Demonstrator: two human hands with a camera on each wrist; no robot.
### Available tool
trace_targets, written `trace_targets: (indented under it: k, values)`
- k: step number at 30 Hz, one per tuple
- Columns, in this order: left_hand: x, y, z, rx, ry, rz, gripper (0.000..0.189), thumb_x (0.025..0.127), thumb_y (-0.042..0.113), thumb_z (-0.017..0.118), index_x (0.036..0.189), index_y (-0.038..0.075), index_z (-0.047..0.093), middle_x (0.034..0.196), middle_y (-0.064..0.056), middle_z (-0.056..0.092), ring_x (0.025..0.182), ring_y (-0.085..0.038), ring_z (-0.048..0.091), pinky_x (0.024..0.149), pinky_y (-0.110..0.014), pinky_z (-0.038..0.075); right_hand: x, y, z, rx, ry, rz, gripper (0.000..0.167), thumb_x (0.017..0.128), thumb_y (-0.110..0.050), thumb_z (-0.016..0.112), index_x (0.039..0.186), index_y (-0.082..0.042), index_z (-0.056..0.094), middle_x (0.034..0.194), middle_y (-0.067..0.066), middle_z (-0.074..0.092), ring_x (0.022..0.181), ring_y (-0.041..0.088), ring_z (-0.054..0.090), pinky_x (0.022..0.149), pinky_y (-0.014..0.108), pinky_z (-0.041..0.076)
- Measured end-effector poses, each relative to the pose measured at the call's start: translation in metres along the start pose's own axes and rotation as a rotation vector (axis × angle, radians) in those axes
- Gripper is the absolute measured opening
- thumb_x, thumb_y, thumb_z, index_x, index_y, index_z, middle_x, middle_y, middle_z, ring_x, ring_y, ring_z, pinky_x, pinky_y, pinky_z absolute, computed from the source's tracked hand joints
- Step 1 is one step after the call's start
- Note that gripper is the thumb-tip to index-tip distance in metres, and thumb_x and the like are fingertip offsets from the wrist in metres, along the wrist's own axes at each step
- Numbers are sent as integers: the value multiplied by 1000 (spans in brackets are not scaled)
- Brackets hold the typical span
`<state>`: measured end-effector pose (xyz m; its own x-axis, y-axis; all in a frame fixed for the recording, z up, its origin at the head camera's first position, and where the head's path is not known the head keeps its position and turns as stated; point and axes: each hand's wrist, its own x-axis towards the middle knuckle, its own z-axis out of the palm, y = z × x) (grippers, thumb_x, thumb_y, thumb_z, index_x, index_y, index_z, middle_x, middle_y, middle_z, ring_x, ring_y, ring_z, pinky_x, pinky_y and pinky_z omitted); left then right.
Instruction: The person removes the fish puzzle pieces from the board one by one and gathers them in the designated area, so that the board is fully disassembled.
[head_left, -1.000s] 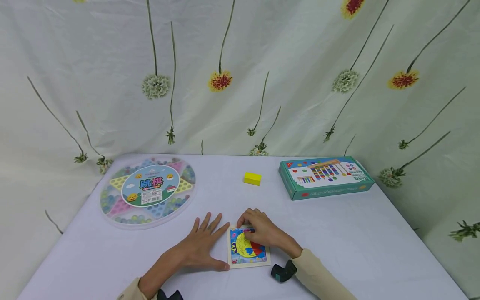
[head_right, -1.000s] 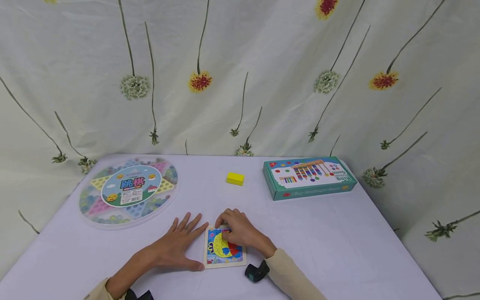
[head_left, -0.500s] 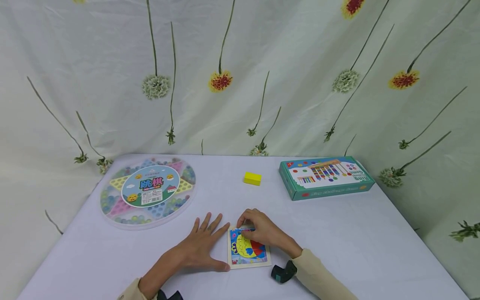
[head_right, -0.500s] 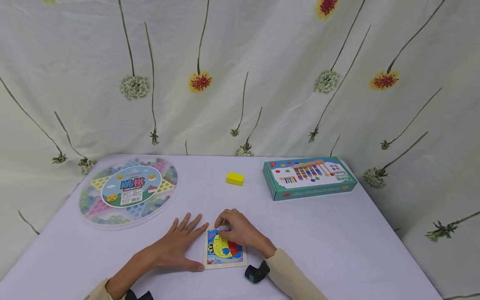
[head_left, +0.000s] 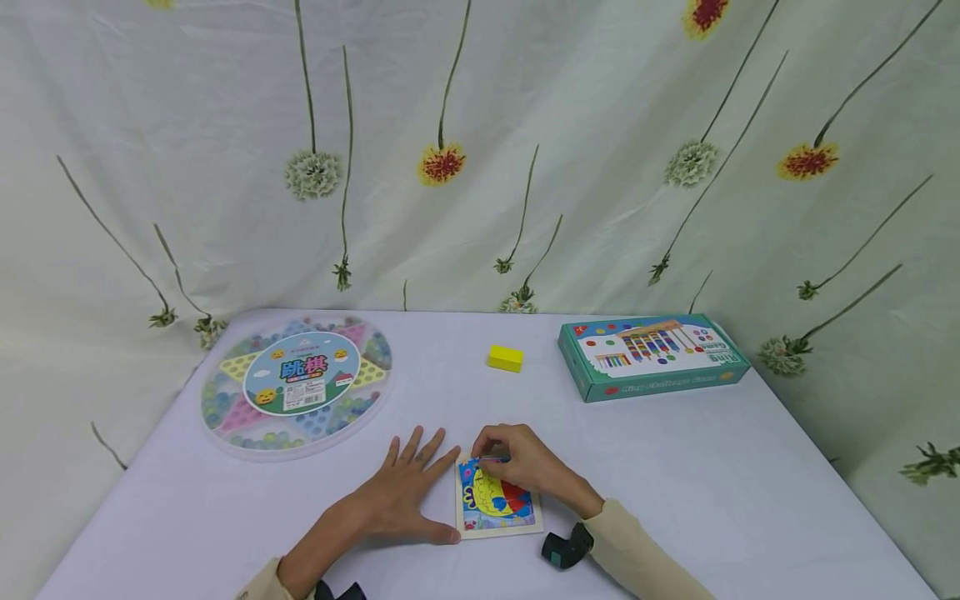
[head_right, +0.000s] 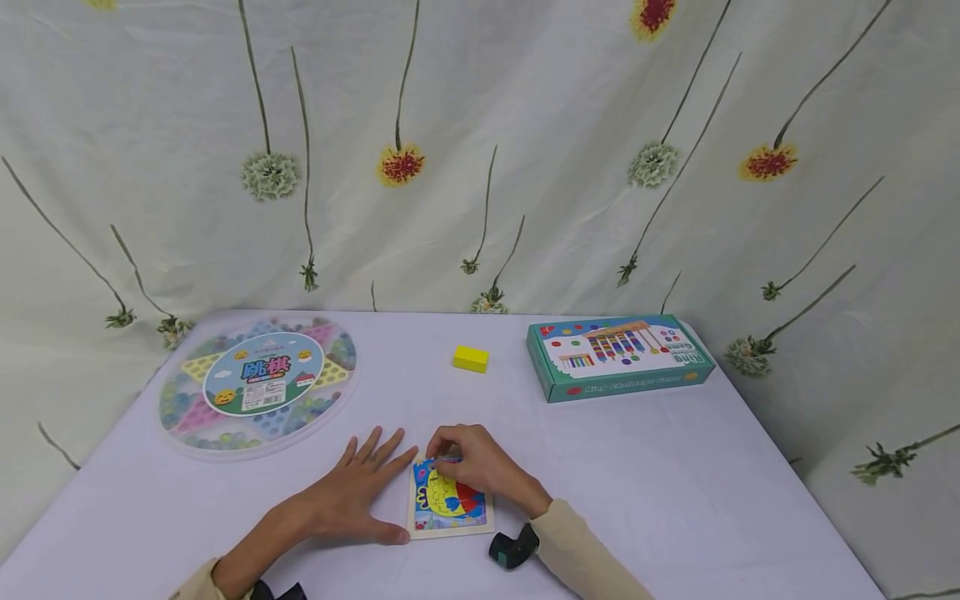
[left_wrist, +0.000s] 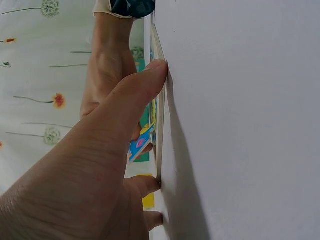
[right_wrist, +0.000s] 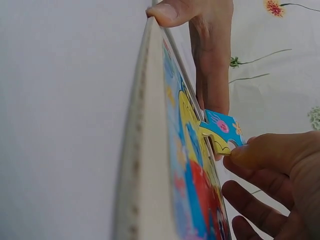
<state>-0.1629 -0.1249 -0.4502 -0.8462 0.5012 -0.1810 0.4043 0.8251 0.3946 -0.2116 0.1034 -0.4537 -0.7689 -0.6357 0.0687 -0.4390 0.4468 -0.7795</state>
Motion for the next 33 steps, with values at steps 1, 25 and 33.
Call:
trace_targets:
  k: [1,25,33]
  values:
    - [0,0,0,0,0,-1,107,65,75,66,151,22,30,161,-7,12,146,-40,-2,113,-64,-3,0,0,0,1,2,-1,14,89,-6,67,97,-17,66,97,-10,66,97,6,60,98,34,48]
    - [-3,2,-3,-15,-6,8,107,67,75,65,152,21,29,161,-9,12,146,-41,-2,113,-64,-3,-1,2,-4,12,70,-5,13,91,-12,65,102,-16,71,93,-8,69,90,8,60,94,37,48]
    - [-3,1,-2,-3,-5,5,108,66,77,64,152,21,29,161,-9,11,146,-40,-3,114,-63,-3,-4,3,-16,69,110,58,11,91,-16,66,100,-19,72,90,-10,68,90,12,61,89,33,50]
